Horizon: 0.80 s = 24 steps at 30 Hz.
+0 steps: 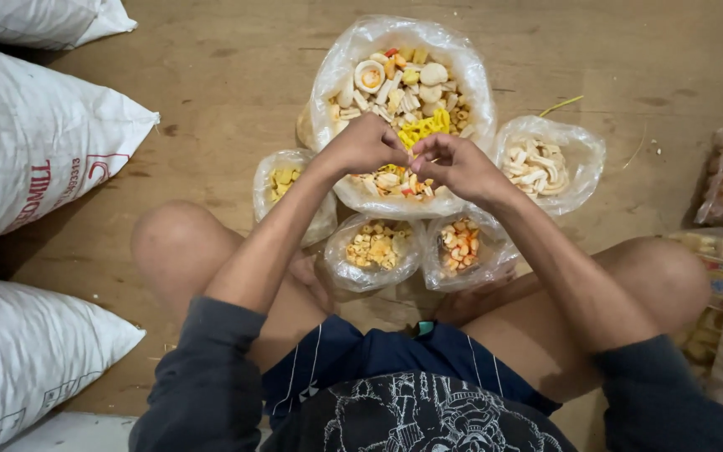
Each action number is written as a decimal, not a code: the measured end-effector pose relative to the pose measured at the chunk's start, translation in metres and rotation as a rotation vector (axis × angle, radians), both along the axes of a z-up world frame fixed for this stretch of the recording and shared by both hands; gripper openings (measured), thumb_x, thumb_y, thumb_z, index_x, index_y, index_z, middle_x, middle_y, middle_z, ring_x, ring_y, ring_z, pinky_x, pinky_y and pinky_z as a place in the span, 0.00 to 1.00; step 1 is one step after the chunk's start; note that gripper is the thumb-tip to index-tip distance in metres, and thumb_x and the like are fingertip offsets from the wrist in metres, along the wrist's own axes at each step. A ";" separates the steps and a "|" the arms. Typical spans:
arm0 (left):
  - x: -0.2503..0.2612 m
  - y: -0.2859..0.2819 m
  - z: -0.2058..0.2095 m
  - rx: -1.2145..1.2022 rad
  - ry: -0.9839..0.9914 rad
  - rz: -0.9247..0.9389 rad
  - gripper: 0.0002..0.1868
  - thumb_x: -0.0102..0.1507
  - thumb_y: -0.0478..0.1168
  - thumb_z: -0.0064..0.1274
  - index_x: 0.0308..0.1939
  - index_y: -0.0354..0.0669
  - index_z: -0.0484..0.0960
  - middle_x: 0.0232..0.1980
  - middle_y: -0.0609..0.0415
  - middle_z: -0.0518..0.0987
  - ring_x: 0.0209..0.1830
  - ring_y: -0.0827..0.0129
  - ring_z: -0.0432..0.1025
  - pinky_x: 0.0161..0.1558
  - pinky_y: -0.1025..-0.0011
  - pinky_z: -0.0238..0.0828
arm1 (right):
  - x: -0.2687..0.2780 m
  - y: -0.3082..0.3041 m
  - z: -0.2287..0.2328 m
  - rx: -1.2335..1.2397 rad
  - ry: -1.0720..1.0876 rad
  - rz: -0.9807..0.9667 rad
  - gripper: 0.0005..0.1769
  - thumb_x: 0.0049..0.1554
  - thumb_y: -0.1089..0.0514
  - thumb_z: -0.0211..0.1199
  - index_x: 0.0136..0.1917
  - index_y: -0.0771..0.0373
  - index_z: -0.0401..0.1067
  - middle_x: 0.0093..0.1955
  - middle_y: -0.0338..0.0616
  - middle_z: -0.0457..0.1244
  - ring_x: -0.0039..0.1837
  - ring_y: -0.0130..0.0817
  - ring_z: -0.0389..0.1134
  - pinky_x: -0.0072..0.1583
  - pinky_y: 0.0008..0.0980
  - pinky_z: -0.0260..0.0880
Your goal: The person sits on the floor and sorts a mixed assortment of snacks from a large plastic bag into several smaller bags. They use their hands to pick out specific snack types and place them into the appropriate smaller bags.
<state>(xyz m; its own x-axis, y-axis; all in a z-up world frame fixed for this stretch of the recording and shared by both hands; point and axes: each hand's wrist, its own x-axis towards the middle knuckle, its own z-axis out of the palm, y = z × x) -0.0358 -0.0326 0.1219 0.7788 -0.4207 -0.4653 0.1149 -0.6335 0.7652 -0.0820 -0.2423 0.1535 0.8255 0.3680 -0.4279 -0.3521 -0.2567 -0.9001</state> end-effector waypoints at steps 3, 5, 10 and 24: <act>-0.008 0.010 0.025 -0.011 0.055 -0.047 0.11 0.51 0.55 0.67 0.29 0.58 0.91 0.29 0.52 0.84 0.38 0.60 0.79 0.44 0.65 0.73 | -0.005 0.002 0.004 -0.025 0.049 0.055 0.12 0.57 0.63 0.67 0.55 0.67 0.74 0.43 0.43 0.65 0.46 0.32 0.72 0.44 0.26 0.74; -0.009 0.020 0.013 -0.001 0.085 -0.063 0.12 0.53 0.55 0.66 0.31 0.55 0.91 0.31 0.49 0.84 0.39 0.57 0.78 0.45 0.64 0.72 | -0.010 0.004 0.011 -0.050 0.060 0.122 0.09 0.58 0.63 0.67 0.52 0.67 0.76 0.42 0.43 0.66 0.46 0.33 0.71 0.44 0.26 0.73; -0.002 0.038 0.011 0.055 0.051 -0.092 0.17 0.57 0.58 0.63 0.38 0.52 0.91 0.40 0.38 0.84 0.50 0.42 0.77 0.52 0.56 0.71 | -0.020 0.016 0.030 -0.090 0.125 0.323 0.06 0.56 0.63 0.68 0.46 0.67 0.79 0.37 0.42 0.66 0.41 0.31 0.69 0.42 0.26 0.71; -0.019 0.035 0.049 0.642 -0.017 -0.231 0.31 0.59 0.59 0.59 0.57 0.41 0.83 0.60 0.38 0.79 0.69 0.35 0.63 0.62 0.35 0.44 | -0.004 -0.023 -0.130 -1.242 -0.968 0.786 0.09 0.54 0.51 0.60 0.43 0.45 0.82 0.41 0.37 0.70 0.50 0.40 0.72 0.51 0.41 0.71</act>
<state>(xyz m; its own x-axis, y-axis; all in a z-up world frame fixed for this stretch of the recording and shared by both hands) -0.0551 0.0028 0.1705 0.7115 -0.2218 -0.6668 -0.0865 -0.9693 0.2301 -0.0859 -0.2651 0.0236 0.7330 0.6340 -0.2465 0.6752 -0.7221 0.1504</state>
